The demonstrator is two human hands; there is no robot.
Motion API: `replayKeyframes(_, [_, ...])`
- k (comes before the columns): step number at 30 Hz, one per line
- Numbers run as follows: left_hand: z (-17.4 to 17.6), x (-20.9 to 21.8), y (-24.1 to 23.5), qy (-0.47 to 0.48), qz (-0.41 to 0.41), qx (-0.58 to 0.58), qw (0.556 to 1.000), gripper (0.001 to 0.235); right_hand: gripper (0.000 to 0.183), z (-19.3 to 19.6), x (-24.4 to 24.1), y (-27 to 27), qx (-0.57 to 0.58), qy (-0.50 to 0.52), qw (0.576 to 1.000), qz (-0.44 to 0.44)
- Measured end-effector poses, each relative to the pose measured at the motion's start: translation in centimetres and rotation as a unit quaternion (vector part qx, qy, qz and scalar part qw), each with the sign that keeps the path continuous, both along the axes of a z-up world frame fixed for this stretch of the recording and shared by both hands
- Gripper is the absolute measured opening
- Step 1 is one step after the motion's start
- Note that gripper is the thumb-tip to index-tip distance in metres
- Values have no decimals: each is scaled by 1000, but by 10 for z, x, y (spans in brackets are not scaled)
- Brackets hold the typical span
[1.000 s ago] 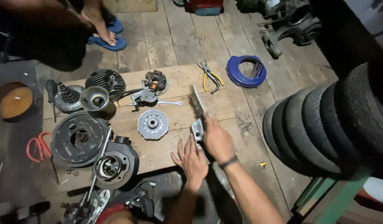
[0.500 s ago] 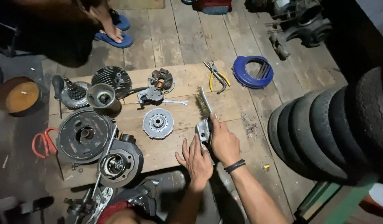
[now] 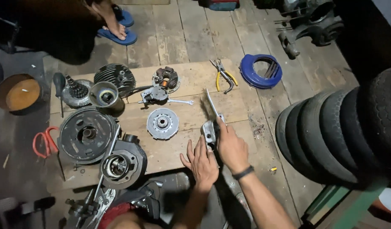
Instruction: Cleaning a disassembled motorcycle engine casing using a wire brush and a rag to remove dirt and grime.
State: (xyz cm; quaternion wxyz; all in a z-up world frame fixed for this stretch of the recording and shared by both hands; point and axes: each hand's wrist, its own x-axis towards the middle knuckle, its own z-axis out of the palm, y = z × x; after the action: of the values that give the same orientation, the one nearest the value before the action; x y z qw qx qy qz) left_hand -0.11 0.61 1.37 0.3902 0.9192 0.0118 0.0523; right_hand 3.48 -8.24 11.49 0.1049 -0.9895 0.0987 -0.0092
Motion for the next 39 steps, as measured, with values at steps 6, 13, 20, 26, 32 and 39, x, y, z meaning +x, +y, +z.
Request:
replayKeyframes(6, [-3, -1, -2, -34, 18, -17, 999, 63, 59, 12, -69, -9, 78, 147, 986, -18])
replayKeyframes(13, [-10, -1, -3, -51, 23, -30, 998, 76, 59, -8, -47, -1, -2, 42, 999, 28])
replayKeyframes(20, [-12, 2, -5, -37, 40, 4, 998, 71, 70, -7, -39, -4, -42, 101, 993, 33])
replayKeyframes(26, [-12, -6, -3, -24, 28, -15, 999, 73, 67, -4, -76, -7, -38, 191, 981, -8])
replayKeyframes(32, [-6, -2, -4, -10, 20, -15, 1000, 71, 64, -3, -1, -10, -3, 112, 994, 2])
replayKeyframes(39, [-9, -2, -2, -4, 16, -23, 1000, 71, 68, 19, -94, -12, -52, 215, 975, -11])
